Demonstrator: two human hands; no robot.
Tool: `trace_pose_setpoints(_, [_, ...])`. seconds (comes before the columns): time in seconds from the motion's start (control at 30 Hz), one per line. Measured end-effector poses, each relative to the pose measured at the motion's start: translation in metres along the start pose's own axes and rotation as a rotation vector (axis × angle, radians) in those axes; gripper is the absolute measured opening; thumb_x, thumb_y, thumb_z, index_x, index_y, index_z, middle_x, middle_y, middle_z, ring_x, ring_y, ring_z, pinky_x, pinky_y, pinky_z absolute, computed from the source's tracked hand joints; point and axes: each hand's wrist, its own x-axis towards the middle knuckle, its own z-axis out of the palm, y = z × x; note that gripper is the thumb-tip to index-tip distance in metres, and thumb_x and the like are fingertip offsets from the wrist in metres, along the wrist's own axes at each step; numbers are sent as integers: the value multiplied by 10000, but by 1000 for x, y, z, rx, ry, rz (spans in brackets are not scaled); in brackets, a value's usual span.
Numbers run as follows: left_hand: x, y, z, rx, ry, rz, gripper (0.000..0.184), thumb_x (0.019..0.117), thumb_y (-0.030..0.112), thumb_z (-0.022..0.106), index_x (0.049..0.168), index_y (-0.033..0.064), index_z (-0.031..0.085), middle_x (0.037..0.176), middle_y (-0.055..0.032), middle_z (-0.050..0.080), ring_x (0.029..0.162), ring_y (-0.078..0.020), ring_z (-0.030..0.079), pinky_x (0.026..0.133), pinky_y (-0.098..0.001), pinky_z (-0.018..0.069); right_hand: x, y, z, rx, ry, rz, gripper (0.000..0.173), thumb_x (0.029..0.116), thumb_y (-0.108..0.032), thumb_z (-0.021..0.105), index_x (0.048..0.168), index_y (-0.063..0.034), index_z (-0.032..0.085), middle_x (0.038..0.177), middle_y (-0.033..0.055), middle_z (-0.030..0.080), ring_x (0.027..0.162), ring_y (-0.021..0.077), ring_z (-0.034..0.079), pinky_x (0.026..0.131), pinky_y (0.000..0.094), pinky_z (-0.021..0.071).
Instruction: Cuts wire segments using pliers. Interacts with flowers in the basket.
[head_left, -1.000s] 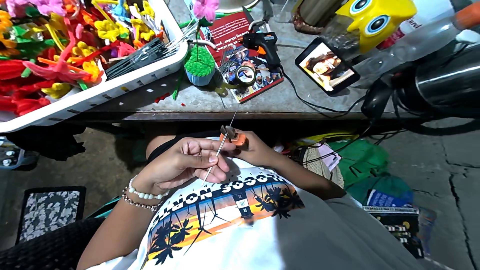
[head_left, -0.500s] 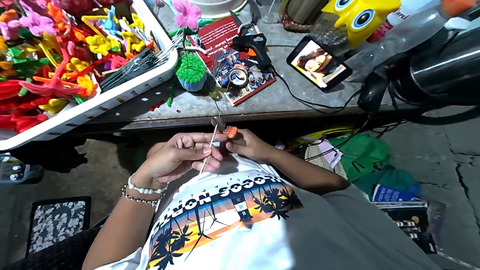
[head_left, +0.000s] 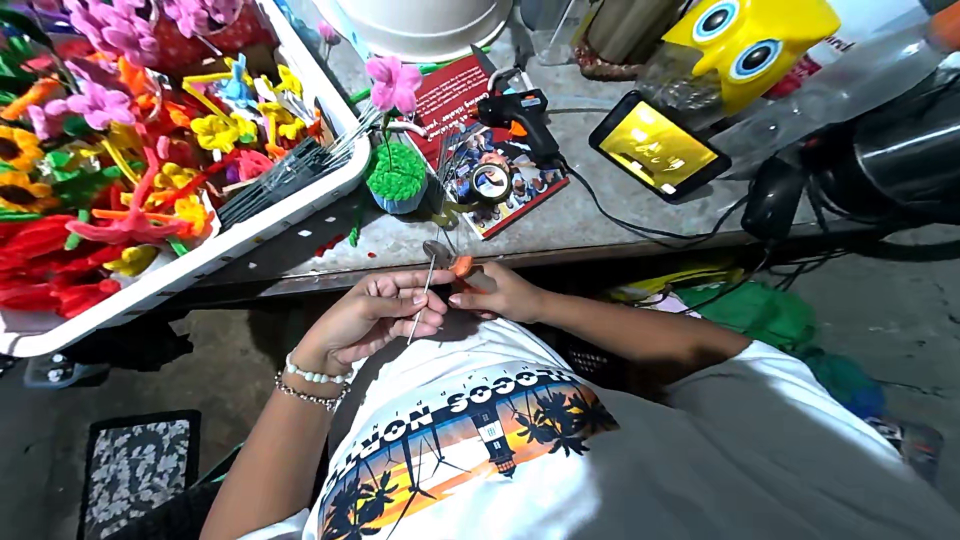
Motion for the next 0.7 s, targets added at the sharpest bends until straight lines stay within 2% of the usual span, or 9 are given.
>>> trace_pose_setpoints(0.1, [-4,-6,-9,3,-11,0,367,1007,-6,453,1314,43,648,943,-29,762,800,-100,744,785,-239,632,0,-3,5,-96,25,13,219,933,-202,703,1038,-24,629,753,-51,589,576,-9,520,560,179,476])
trace_pose_setpoints(0.23, [-14,-19,-14,-4,8,-23,384,996,19,515,1361,46,631,955,-42,773,794,-119,754,770,-257,640,-4,-4,13,-249,16,80,242,928,-214,717,1011,9,670,832,2,632,717,0,568,694,203,491])
trace_pose_setpoints(0.33, [-17,-28,-19,-21,19,-18,398,985,20,532,1369,50,630,941,-35,773,784,-109,750,761,-253,638,-3,-6,16,-287,3,158,206,929,-195,720,934,0,653,783,-3,598,683,9,539,654,210,460])
trace_pose_setpoints(0.43, [-18,-31,-25,-41,24,-7,396,987,19,536,1370,46,629,945,-43,769,779,-107,747,760,-248,635,1,-10,18,-307,-13,256,221,945,-208,715,906,-9,627,756,-3,564,651,32,514,624,231,438])
trace_pose_setpoints(0.57, [-19,-32,-23,-21,53,0,399,980,14,507,1359,33,628,928,-35,765,760,-96,741,742,-237,632,5,-12,20,-362,-23,341,248,951,-222,716,910,-7,599,763,24,537,649,72,501,615,265,430])
trace_pose_setpoints(0.63, [-20,-32,-22,-23,54,14,395,981,9,496,1353,28,629,929,-34,765,763,-98,739,744,-238,631,5,-17,19,-394,-35,349,270,955,-235,713,967,13,606,816,55,542,701,109,504,661,303,434])
trace_pose_setpoints(0.7, [-24,-32,-19,2,72,34,396,985,3,485,1357,22,617,939,-29,765,782,-101,739,761,-245,631,6,-13,19,-340,-16,321,270,962,-245,704,994,6,609,795,36,537,666,87,500,638,273,441])
